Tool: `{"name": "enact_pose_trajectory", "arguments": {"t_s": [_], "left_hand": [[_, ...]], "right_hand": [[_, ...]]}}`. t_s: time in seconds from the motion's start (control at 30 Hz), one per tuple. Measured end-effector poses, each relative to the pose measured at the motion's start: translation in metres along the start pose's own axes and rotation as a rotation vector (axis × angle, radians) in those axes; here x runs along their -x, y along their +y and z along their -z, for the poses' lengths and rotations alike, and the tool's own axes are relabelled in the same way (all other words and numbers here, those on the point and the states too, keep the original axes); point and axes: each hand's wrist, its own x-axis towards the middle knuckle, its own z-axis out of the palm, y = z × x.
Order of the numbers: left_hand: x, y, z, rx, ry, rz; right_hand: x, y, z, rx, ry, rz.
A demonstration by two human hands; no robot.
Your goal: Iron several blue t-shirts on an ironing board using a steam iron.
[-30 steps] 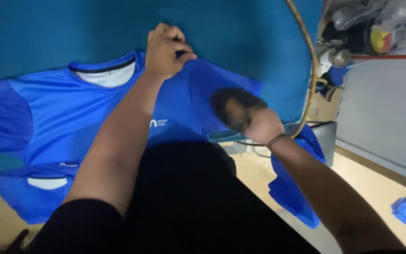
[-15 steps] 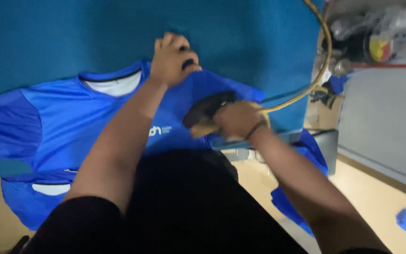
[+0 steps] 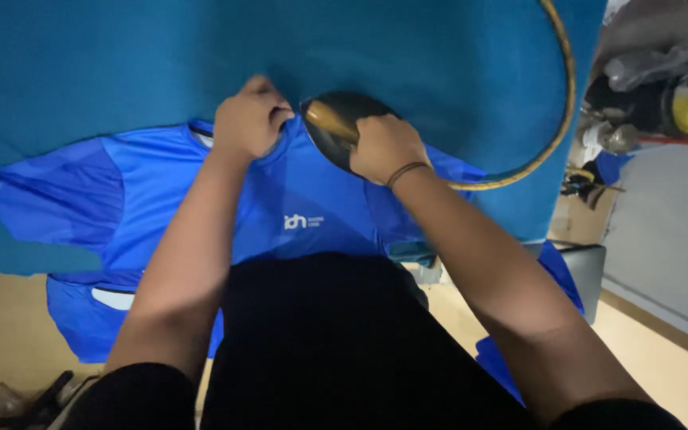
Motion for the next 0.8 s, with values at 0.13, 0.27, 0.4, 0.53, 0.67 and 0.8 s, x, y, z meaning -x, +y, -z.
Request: {"name": "enact_pose_trajectory", "arguments": {"t_s": [0.13,0.27,0.4,0.53,0.67,0.8], "left_hand": [[-0.009,-0.013,-0.004,-0.005,0.009,0.050],[-0.021,-0.016,0.001,-0.006,0.050,-0.025],[-0.003,-0.010,0.015,0.066,0.180,-0.018],[0.061,-0.042,0.032,0.012,0.514,0.090],[0.102,-0.062,0.046,-0.102,0.534,0.121],[0.092,-0.096,0.050,-0.235,0.472,0.022]], "right_hand": [[0.012,-0.012,0.018,0.073,-0.090,0.092],[0.017,-0.034,0.010,0.245,-0.310,0.252],[0.004,-0.050,-0.015,0.081,-0.141,0.117],[-0.018,-0.062,-0.006,-0.031,-0.037,-0.057],[-0.031,-0.071,0.007,-0.028,-0.073,-0.015],[-0.040,-0.073,0.012,0.055,-0.140,0.074]]}}
